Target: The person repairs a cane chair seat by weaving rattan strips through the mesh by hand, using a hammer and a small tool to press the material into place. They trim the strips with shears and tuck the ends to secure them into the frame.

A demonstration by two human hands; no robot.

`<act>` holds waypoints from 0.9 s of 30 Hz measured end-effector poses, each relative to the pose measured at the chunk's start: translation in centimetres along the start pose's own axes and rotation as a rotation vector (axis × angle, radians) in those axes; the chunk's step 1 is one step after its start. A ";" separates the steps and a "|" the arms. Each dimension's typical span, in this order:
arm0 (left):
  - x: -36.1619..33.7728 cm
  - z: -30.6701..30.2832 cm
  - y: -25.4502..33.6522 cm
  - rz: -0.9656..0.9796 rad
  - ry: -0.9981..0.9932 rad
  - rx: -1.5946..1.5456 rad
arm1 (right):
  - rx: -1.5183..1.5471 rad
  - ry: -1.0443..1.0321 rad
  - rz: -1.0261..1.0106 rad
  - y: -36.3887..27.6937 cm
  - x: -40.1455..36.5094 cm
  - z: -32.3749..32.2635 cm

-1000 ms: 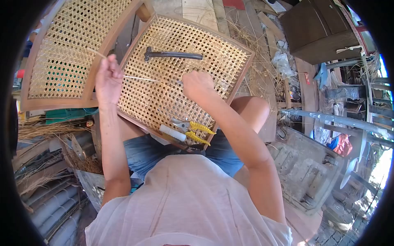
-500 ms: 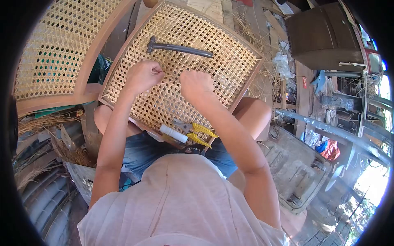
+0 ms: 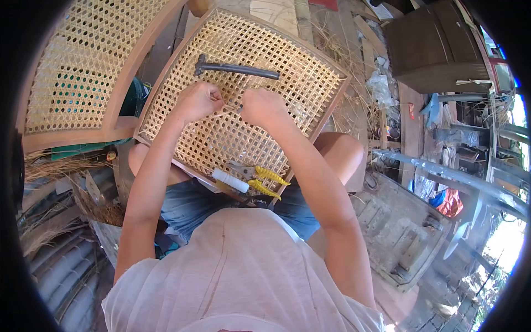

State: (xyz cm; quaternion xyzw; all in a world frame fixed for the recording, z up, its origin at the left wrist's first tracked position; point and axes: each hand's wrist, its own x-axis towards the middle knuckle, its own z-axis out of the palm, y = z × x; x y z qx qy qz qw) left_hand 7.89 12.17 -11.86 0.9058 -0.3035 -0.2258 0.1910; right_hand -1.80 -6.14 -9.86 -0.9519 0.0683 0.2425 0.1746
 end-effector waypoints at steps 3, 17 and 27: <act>0.6 0.3 -0.6 0.015 -0.018 -0.024 | 0.024 -0.032 -0.002 0.1 0.2 -0.3; 2.0 0.7 -0.1 0.061 -0.204 -0.052 | 0.069 -0.080 0.058 1.0 1.5 0.2; 1.8 1.2 -0.5 -0.051 -0.197 0.081 | -0.101 -0.017 0.050 -2.4 -0.4 0.3</act>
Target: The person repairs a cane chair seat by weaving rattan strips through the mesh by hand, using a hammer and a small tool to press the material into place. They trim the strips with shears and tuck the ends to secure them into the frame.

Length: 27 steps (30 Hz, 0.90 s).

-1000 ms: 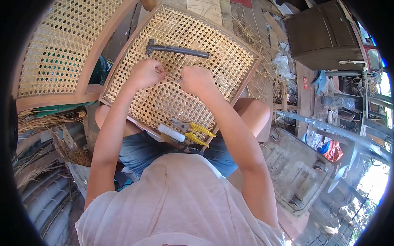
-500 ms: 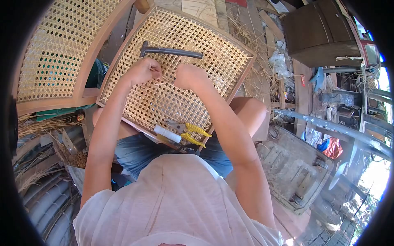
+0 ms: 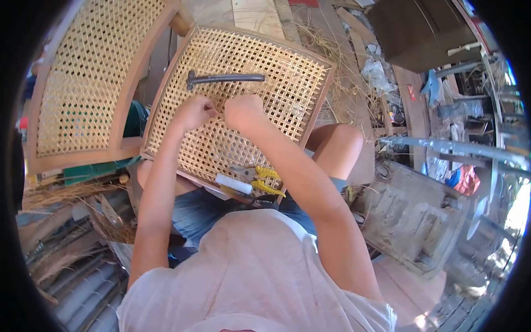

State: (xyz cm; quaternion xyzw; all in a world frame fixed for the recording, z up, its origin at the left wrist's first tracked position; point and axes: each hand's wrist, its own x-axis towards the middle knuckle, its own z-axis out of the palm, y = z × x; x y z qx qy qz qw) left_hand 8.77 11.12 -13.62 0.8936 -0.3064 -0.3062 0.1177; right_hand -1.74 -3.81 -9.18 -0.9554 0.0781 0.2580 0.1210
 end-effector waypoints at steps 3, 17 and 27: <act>-2.0 -0.5 1.7 0.018 0.103 0.051 | -0.036 0.082 0.023 0.3 -0.3 0.7; -1.5 2.7 4.8 0.124 0.066 -0.916 | 0.002 0.343 0.011 5.7 -7.1 -6.1; -2.0 3.1 2.1 0.097 0.390 -0.627 | 0.018 0.212 0.006 4.0 -3.5 0.9</act>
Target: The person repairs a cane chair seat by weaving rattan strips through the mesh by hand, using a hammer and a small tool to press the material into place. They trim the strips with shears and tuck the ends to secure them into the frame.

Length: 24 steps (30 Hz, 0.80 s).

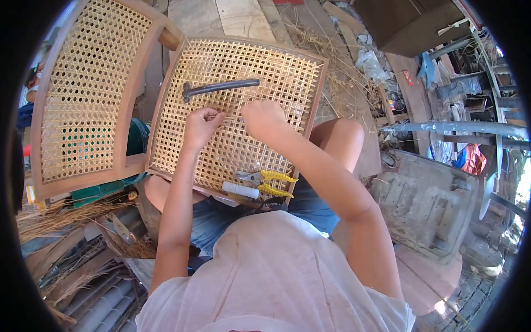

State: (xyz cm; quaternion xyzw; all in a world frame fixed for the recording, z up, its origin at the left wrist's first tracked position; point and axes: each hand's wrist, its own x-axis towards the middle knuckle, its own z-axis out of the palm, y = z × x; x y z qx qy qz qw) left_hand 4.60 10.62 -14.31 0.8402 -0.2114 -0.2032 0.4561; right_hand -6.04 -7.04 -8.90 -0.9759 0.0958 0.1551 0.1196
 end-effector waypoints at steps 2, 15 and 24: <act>0.2 -0.4 0.1 -0.035 -0.043 0.089 | -0.029 -0.038 -0.024 -0.7 0.3 -0.3; 1.8 0.5 -1.3 0.019 -0.139 0.242 | 0.018 -0.013 0.061 -1.8 0.8 0.8; -0.6 1.6 1.0 0.086 -0.053 0.565 | 0.006 -0.031 0.066 -1.1 2.6 0.7</act>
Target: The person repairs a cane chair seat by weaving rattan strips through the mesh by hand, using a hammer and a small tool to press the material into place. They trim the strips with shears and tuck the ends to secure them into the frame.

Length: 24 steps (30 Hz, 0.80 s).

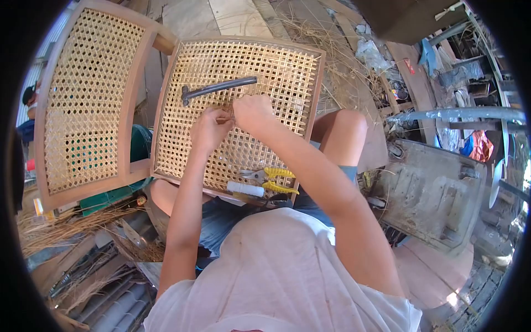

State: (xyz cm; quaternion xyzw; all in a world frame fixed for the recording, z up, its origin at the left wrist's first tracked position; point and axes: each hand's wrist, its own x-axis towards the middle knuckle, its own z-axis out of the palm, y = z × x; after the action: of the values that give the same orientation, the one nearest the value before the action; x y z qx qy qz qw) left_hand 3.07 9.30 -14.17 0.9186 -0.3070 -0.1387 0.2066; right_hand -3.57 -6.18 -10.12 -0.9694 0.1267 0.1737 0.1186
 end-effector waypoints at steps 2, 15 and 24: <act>-0.7 0.4 -0.2 0.044 0.035 -0.035 | -0.035 -0.014 -0.019 1.4 -0.5 -0.5; -3.3 1.4 -2.7 -0.082 0.463 -1.129 | 0.188 0.176 0.219 8.5 -3.1 2.2; -2.7 0.7 -3.0 -0.143 0.328 -0.913 | 0.796 0.171 -0.457 4.1 -1.1 3.1</act>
State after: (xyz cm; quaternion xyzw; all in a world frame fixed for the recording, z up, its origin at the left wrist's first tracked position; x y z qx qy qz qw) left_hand 2.21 12.94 -15.82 0.7628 -0.1147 -0.1265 0.6238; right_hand -6.73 -8.98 -13.33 -0.8623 -0.0241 0.0006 0.5058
